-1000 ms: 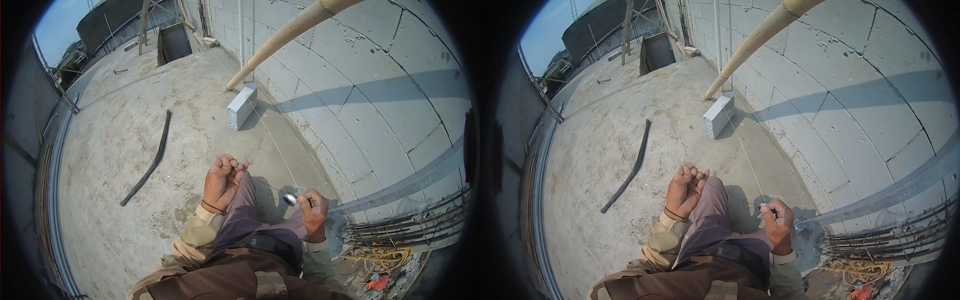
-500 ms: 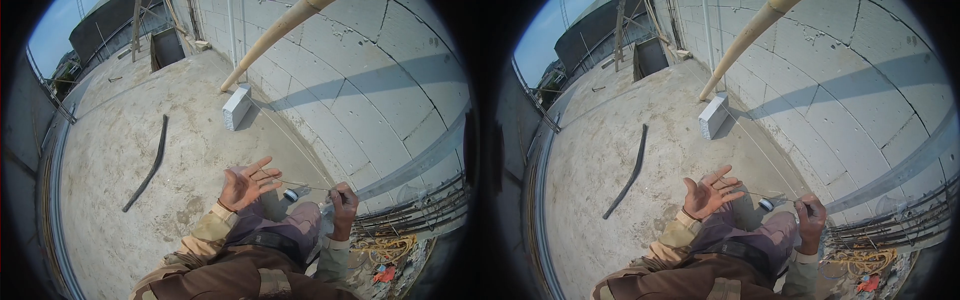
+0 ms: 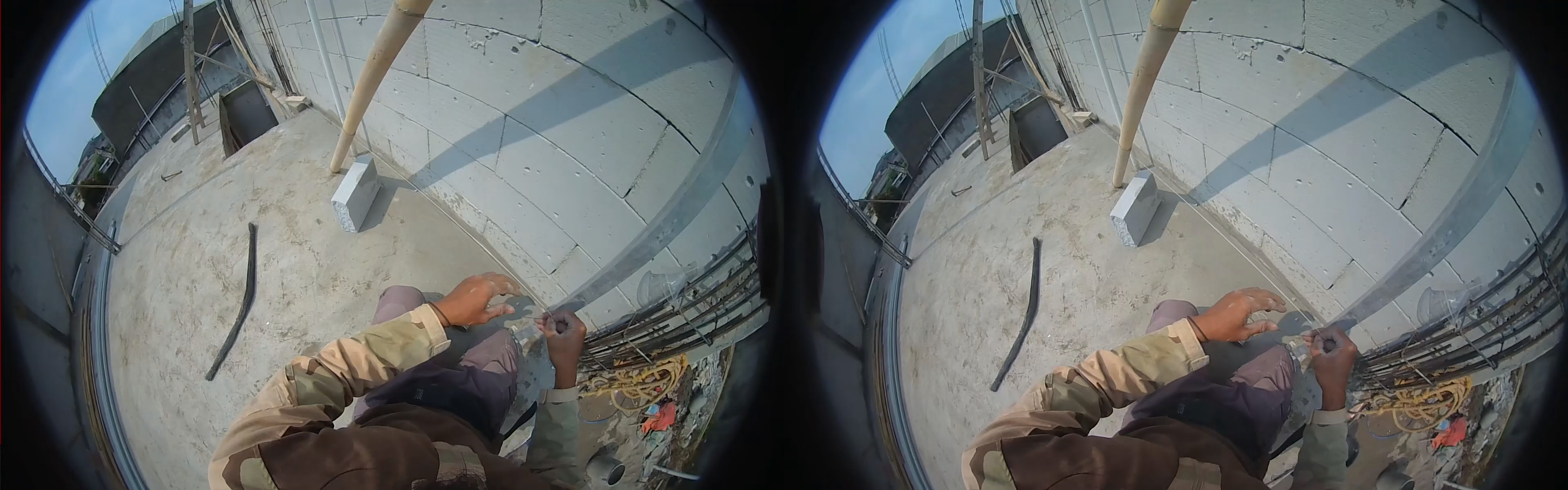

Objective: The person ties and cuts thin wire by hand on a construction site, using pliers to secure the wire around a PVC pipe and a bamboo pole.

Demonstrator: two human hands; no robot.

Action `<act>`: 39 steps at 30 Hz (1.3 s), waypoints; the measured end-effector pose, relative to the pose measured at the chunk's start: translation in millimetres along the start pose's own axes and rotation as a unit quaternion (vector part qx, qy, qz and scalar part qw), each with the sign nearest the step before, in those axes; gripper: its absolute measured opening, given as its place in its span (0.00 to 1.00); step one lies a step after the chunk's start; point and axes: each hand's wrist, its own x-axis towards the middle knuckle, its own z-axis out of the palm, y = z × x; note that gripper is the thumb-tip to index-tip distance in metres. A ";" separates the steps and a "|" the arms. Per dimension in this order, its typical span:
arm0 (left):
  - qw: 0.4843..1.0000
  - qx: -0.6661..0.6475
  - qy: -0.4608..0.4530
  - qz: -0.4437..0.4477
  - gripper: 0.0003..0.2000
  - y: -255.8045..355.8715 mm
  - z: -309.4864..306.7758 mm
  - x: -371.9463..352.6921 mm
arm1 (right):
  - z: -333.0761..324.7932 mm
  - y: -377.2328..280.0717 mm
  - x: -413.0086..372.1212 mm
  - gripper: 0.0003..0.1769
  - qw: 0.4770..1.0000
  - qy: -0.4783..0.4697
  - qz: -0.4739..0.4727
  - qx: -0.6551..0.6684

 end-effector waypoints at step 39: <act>0.962 -0.055 -0.253 -0.086 0.07 -77.6 192.5 60.0 | -32.5 117.1 -52.5 0.09 0.944 -0.020 0.223 -0.244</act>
